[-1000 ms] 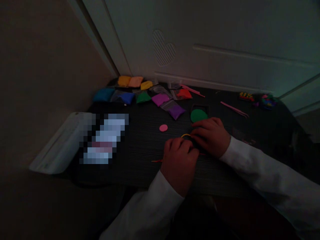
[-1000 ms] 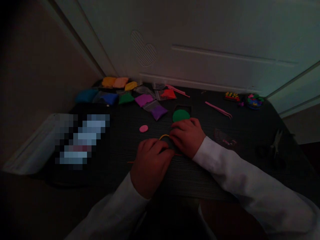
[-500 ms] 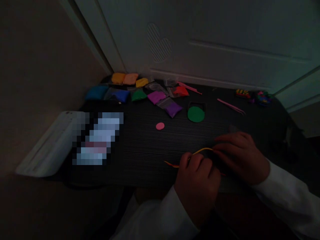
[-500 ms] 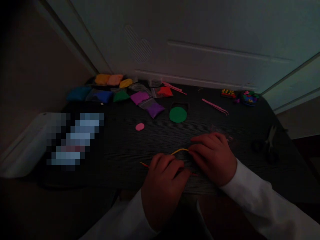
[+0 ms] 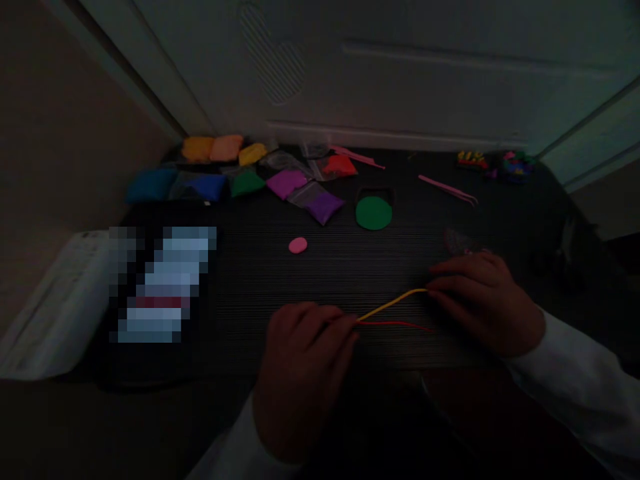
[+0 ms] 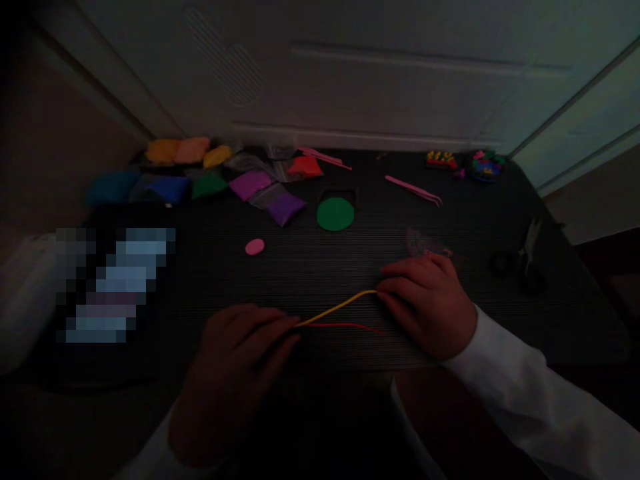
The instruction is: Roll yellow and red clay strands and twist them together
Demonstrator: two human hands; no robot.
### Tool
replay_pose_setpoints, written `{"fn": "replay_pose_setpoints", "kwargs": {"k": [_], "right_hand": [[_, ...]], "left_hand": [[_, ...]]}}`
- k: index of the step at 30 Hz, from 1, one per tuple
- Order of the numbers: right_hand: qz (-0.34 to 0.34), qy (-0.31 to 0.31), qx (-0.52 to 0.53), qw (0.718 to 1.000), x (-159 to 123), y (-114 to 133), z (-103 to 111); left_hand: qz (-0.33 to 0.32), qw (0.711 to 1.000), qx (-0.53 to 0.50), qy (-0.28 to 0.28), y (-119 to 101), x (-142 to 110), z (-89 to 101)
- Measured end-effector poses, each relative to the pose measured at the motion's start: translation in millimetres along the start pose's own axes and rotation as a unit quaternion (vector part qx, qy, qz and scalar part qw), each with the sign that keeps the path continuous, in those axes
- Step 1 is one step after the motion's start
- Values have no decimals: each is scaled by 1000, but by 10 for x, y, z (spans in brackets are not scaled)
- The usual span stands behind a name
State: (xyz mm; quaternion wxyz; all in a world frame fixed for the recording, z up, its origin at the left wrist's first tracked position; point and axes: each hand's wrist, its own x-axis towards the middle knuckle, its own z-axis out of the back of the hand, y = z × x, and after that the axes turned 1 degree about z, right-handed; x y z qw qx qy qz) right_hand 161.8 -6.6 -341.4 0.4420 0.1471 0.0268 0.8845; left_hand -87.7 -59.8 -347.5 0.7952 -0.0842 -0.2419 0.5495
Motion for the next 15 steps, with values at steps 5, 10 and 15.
{"fn": "replay_pose_setpoints", "kwargs": {"k": [5, 10, 15], "right_hand": [[-6, -6, 8, 1000, -36, -19, -26], [-5, -9, 9, 1000, -53, -35, -14], [7, -18, 3, 1000, -56, -54, -8]], "left_hand": [[0, 1000, 16, 24, 288, -83, 37], [-3, 999, 13, 37, 253, -43, -30], [0, 1000, 2, 31, 278, -37, -40]]}}
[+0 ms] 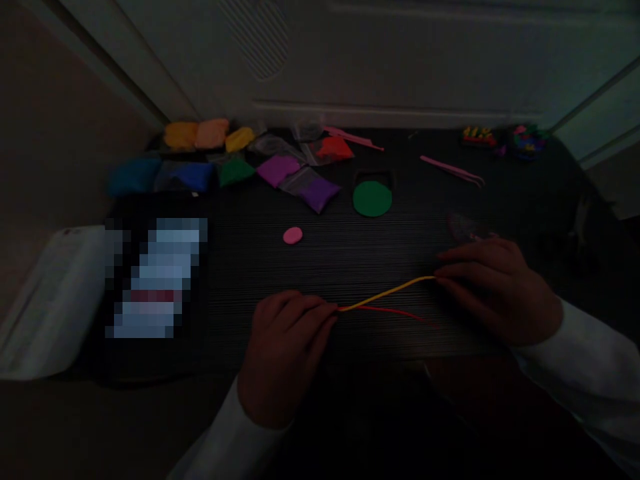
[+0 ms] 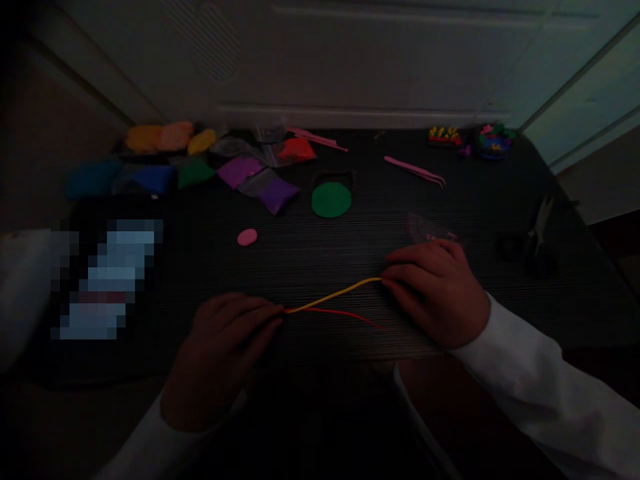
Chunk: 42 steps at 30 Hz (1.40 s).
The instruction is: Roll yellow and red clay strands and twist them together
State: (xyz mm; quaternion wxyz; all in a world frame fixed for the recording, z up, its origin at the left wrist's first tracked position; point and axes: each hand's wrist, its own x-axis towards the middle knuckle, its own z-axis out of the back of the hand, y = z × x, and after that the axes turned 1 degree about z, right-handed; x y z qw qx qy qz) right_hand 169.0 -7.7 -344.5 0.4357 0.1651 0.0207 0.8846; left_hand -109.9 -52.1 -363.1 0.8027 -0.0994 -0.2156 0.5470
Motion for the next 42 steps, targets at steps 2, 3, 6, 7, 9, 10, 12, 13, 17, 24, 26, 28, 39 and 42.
{"fn": "replay_pose_setpoints", "kwargs": {"k": [2, 3, 6, 7, 9, 10, 12, 13, 17, 24, 26, 28, 39, 42], "right_hand": [[1, 3, -2, 1000, -5, -14, -23], [1, 6, -4, 1000, -8, -23, -38], [-5, 11, -14, 1000, -14, -41, -77], [-7, 11, -16, 1000, -13, -38, -82], [-9, 10, -17, 1000, -12, -3, -72], [-9, 10, -14, 1000, -13, 32, -60], [-11, 17, -1, 1000, -21, 133, -32], [-13, 25, 7, 1000, -28, 194, -21], [-4, 41, 40, 998, -73, 397, -37], [1, 24, 41, 999, -50, 470, -169], [-2, 23, 42, 999, -24, 493, -195], [-9, 22, 41, 999, -4, 524, -216], [2, 5, 12, 1000, 16, 593, -204], [21, 4, -4, 1000, 45, 584, -159]], "left_hand": [[-1, 1000, -5, -3, 9, -3, -1], [0, 1000, -6, -4, 10, -4, -2], [-2, 1000, -3, -4, 9, -4, -7], [-3, 1000, -1, -4, 8, -4, -9], [-2, 1000, 3, -6, 7, -4, -11], [0, 1000, 5, -5, 6, -4, -12], [4, 1000, 8, -3, 0, 1, -14], [4, 1000, 7, -2, -7, 5, -16], [-8, 1000, -3, -1, -59, 36, -38], [-17, 1000, -16, 0, -124, 91, -88], [-13, 1000, -19, -4, -120, 91, -96], [-11, 1000, -21, -9, -113, 86, -103], [-16, 1000, -12, -12, -90, 80, -125], [-19, 1000, -12, -9, -86, 76, -126]]}}
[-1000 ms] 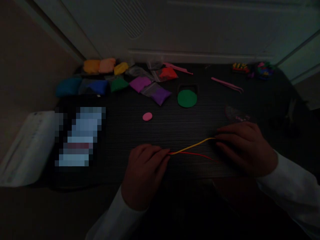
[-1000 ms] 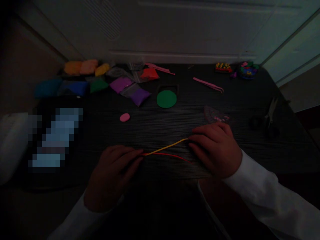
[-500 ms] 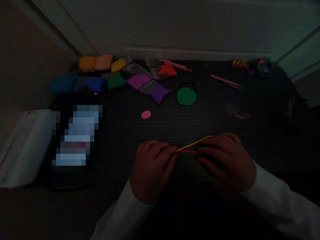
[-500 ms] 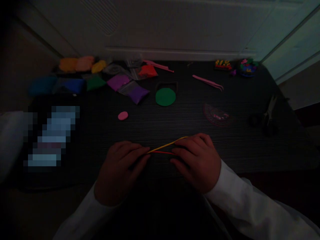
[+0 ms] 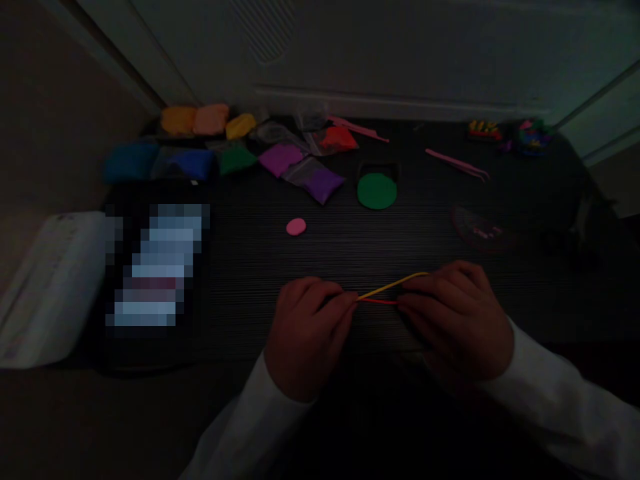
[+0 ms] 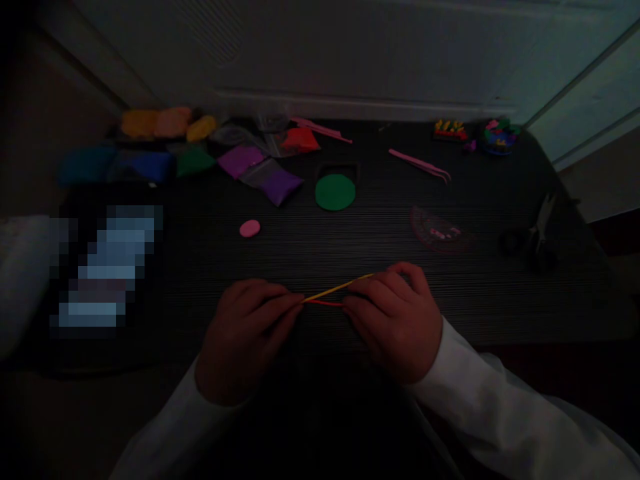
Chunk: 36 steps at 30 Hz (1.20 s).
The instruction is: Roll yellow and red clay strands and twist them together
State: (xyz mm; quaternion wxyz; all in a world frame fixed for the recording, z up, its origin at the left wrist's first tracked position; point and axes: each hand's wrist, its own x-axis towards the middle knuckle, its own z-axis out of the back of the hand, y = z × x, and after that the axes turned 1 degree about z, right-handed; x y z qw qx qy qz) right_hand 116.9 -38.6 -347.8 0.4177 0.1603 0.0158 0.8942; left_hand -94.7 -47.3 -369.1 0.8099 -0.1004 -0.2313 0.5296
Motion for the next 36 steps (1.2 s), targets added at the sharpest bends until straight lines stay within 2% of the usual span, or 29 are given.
{"fn": "replay_pose_setpoints", "kwargs": {"k": [7, 17, 36], "right_hand": [[34, -4, -30, 999, 115, -77, 65], [73, 12, -43, 996, 302, -175, 91], [94, 49, -21, 994, 418, -344, -107]], "left_hand": [[-2, 1000, -2, -11, -5, -8, -8], [8, 1000, -4, 9, -5, -3, 5], [12, 1000, -27, 7, 4, 3, 24]]}}
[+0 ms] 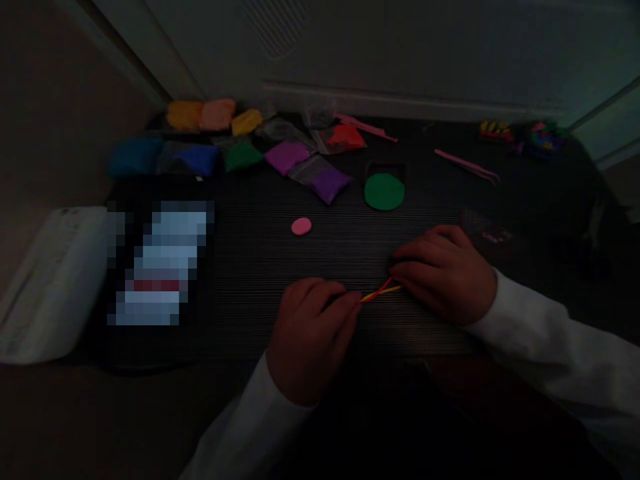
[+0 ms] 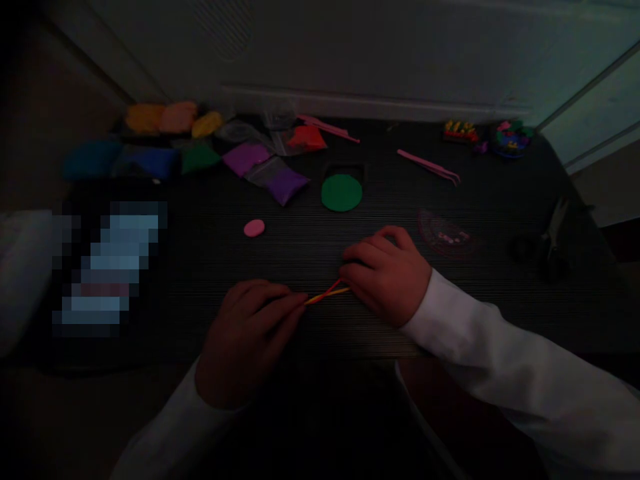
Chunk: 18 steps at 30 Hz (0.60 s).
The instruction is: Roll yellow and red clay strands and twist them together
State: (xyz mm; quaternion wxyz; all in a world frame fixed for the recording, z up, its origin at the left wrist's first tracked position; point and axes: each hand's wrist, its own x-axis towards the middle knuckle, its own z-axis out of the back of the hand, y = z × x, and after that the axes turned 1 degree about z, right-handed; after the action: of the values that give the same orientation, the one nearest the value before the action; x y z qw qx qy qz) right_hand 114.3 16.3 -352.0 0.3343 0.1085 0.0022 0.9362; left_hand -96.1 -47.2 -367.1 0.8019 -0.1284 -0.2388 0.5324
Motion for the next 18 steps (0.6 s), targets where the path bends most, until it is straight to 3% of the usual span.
{"fn": "replay_pose_setpoints", "kwargs": {"k": [5, 10, 18], "right_hand": [[-14, 6, 3, 1000, -20, 18, 75], [-38, -13, 13, 999, -219, -91, 168], [-81, -27, 26, 996, -516, -116, 107]], "left_hand": [[25, 1000, 0, -11, 100, -49, 92], [33, 999, 20, -30, 174, -89, 153], [3, 1000, 15, -10, -43, 31, 16]]}}
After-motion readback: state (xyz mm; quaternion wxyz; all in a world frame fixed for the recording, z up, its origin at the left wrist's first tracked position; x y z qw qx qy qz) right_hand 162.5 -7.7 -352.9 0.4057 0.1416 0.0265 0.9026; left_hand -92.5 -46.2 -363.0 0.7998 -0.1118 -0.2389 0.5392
